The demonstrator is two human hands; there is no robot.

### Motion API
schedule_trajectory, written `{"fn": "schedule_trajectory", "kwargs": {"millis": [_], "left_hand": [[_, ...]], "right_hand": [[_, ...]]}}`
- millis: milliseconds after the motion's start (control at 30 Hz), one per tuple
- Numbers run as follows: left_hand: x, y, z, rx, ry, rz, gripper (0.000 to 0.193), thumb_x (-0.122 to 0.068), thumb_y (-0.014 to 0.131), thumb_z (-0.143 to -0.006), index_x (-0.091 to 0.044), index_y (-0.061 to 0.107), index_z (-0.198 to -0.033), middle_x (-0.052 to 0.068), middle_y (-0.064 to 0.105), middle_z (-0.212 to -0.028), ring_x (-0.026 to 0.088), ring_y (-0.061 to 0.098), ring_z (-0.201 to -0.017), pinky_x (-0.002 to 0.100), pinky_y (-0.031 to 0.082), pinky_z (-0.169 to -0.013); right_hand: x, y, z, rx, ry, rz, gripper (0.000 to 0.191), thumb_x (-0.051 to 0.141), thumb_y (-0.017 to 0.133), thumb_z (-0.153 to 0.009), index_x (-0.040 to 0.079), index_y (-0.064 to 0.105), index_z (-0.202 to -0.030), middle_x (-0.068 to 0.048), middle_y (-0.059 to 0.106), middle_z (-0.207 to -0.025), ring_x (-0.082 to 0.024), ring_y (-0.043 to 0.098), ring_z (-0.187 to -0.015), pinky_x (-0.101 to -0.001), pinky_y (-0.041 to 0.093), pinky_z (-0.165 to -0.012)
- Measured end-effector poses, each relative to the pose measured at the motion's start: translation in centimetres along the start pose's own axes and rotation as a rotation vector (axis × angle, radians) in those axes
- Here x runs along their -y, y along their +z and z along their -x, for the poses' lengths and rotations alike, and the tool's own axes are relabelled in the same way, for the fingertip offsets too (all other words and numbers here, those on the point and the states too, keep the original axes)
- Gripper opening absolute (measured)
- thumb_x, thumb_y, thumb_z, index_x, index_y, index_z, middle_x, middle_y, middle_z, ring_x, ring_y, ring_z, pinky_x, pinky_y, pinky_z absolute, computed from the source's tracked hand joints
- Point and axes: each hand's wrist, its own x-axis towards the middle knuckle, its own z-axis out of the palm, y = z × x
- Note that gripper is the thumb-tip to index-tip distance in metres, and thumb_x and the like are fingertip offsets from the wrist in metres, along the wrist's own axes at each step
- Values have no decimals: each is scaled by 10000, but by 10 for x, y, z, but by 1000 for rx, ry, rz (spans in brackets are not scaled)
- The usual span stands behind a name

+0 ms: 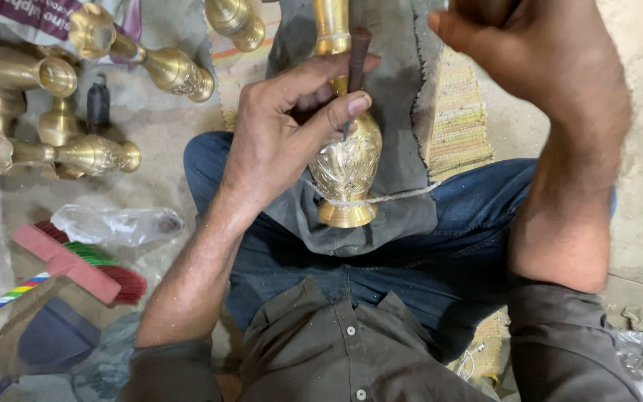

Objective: The person sits cross-legged on the floor with a brass vase held between their legs. They position a chisel against the vase surface and strike it with a wooden mallet, repeatedly repositioning the chisel to carve decorative patterns into the brass.

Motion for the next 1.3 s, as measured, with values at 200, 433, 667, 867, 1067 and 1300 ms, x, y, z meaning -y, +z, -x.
{"fn": "schedule_trajectory", "kwargs": {"millis": [200,433,667,867,1067,1300], "left_hand": [[2,0,-1,13,40,22,389,-179,753,-1080,-85,642,-1440,12,741,-856,47,722,-786,230,592,-711],[4,1,-1,11,-3,21,393,-184,749,-1064,-75,652,-1428,29,758,-893,55,714,-802,235,606,-691],[-1,2,0,22,-3,22,390,-192,740,-1070,-86,647,-1434,26,760,-914,40,677,-770,234,569,-691],[0,1,2,3,69,17,404,-170,731,-1071,-78,627,-1451,42,780,-1064,58,693,-818,243,579,-720],[26,27,40,-469,244,-85,303,-163,729,-1079,-22,652,-1336,55,749,-1208,136,777,-936,274,639,-780],[51,102,92,-246,745,-250,439,-486,752,-954,-181,705,-1267,45,662,-1173,254,755,-1107,480,672,-1030]], "right_hand": [[0,-3,-2,60,34,154,215,37,782,-1051,-74,649,-924,-152,626,-740,-223,634,-652,-350,446,-579],[8,-2,-6,34,151,-12,280,92,797,-1058,-35,596,-910,-121,597,-709,-178,621,-637,-328,422,-541],[17,1,-4,-36,53,92,309,51,808,-1028,-61,564,-875,-143,532,-691,-248,521,-606,-362,381,-585],[24,-5,-6,-19,-213,502,292,98,919,-964,-7,681,-1096,-114,647,-833,-257,665,-769,-381,506,-686],[26,13,-12,72,17,85,575,290,881,-934,-17,626,-1347,-150,718,-1030,-282,726,-939,-388,588,-758],[17,59,-15,268,-153,-58,1032,464,954,-783,-127,432,-1448,-338,596,-1290,-387,636,-1161,-439,578,-946]]}}
